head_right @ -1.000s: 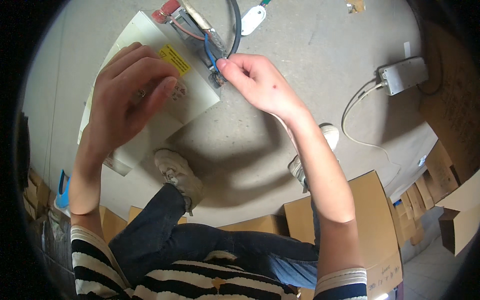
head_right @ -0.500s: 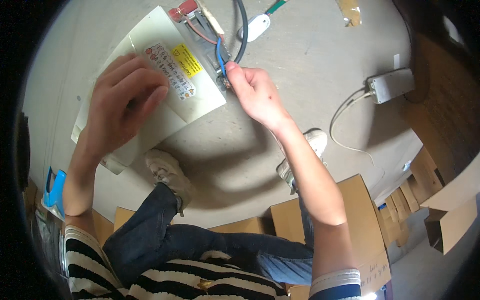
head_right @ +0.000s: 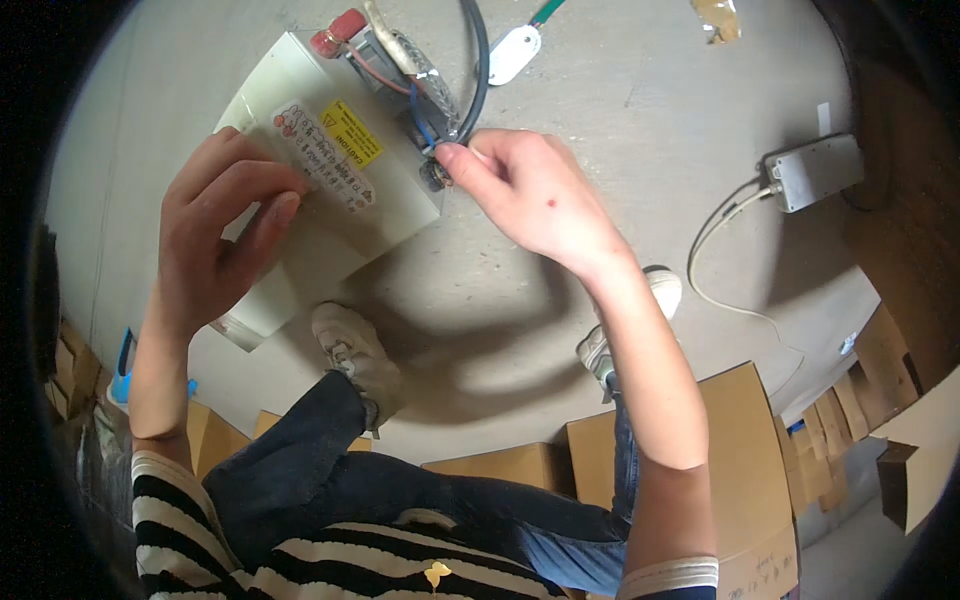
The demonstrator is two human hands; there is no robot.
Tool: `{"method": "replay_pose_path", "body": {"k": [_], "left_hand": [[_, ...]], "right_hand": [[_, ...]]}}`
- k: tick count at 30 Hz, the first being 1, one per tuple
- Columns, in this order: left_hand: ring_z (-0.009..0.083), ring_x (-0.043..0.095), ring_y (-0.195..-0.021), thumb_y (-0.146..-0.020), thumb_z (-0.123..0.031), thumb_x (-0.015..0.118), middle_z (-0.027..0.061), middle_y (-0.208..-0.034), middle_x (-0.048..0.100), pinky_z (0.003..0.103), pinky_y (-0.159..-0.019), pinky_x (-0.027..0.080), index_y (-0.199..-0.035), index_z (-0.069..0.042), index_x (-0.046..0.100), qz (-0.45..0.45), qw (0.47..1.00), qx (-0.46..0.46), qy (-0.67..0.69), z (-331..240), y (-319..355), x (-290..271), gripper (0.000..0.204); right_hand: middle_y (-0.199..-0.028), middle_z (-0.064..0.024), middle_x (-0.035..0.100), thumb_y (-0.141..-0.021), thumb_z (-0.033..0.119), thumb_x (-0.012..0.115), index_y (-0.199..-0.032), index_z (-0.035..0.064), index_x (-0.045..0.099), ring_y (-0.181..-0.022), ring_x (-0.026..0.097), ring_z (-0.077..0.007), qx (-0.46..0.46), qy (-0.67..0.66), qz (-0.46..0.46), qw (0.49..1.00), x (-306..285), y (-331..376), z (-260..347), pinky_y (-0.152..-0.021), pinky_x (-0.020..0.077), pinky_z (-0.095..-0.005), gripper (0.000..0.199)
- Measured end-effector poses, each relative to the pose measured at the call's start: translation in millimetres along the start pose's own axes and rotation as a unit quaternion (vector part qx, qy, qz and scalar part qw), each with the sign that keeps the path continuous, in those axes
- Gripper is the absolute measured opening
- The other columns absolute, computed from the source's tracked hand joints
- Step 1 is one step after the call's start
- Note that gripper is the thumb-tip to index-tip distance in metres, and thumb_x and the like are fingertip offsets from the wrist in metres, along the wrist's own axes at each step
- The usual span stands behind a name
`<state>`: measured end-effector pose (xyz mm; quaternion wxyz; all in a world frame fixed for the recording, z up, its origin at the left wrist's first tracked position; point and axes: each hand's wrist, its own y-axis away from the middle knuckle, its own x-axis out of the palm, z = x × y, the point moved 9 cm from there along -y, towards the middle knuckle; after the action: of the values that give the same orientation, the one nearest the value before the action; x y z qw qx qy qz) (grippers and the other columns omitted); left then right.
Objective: The person sits on the floor and works on a white electronic device, manipulating wires and connectors. They adjust a black knob and handle various colored wires attached to the unit, occasionally repositioning the device to access different connection points.
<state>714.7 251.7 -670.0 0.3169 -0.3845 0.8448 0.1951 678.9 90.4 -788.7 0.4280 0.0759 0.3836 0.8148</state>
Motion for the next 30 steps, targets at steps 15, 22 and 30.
{"method": "replay_pose_path", "body": {"k": [15,22,30], "left_hand": [[0.0215,0.049,-0.099,-0.064,-0.012,0.066,0.0052,-0.095,0.053,0.04,-0.096,0.034,-0.077,-0.008,0.061,0.079,0.974,0.138,-0.162,-38,-62,43,0.015],[0.0175,0.047,-0.081,-0.069,-0.019,0.056,0.0049,-0.078,0.049,0.036,-0.093,0.033,-0.067,-0.007,0.063,0.192,0.929,0.205,-0.241,-43,-70,61,0.014],[0.0188,0.051,-0.085,-0.07,-0.014,0.056,0.006,-0.076,0.053,0.033,-0.092,0.034,-0.07,-0.006,0.065,0.241,0.92,0.189,-0.244,-32,-76,67,0.012]], "right_hand": [[-0.055,0.0018,0.047,-0.086,0.028,0.059,-0.069,-0.0001,0.058,-0.055,0.041,-0.0062,-0.074,-0.209,-0.064,0.973,-7,2,2,-0.049,0.0366,-0.0268,0.033],[-0.06,0.0015,0.053,-0.083,0.025,0.061,-0.081,-0.0014,0.061,-0.057,0.045,-0.0062,0.004,-0.066,-0.031,0.997,-7,7,-3,-0.052,0.0387,-0.0246,0.027],[-0.062,0.0006,0.055,-0.084,0.024,0.06,-0.087,-0.0016,0.064,-0.059,0.047,-0.0059,0.032,-0.102,-0.064,0.992,-9,8,-6,-0.054,0.0394,-0.0234,0.026]]}}
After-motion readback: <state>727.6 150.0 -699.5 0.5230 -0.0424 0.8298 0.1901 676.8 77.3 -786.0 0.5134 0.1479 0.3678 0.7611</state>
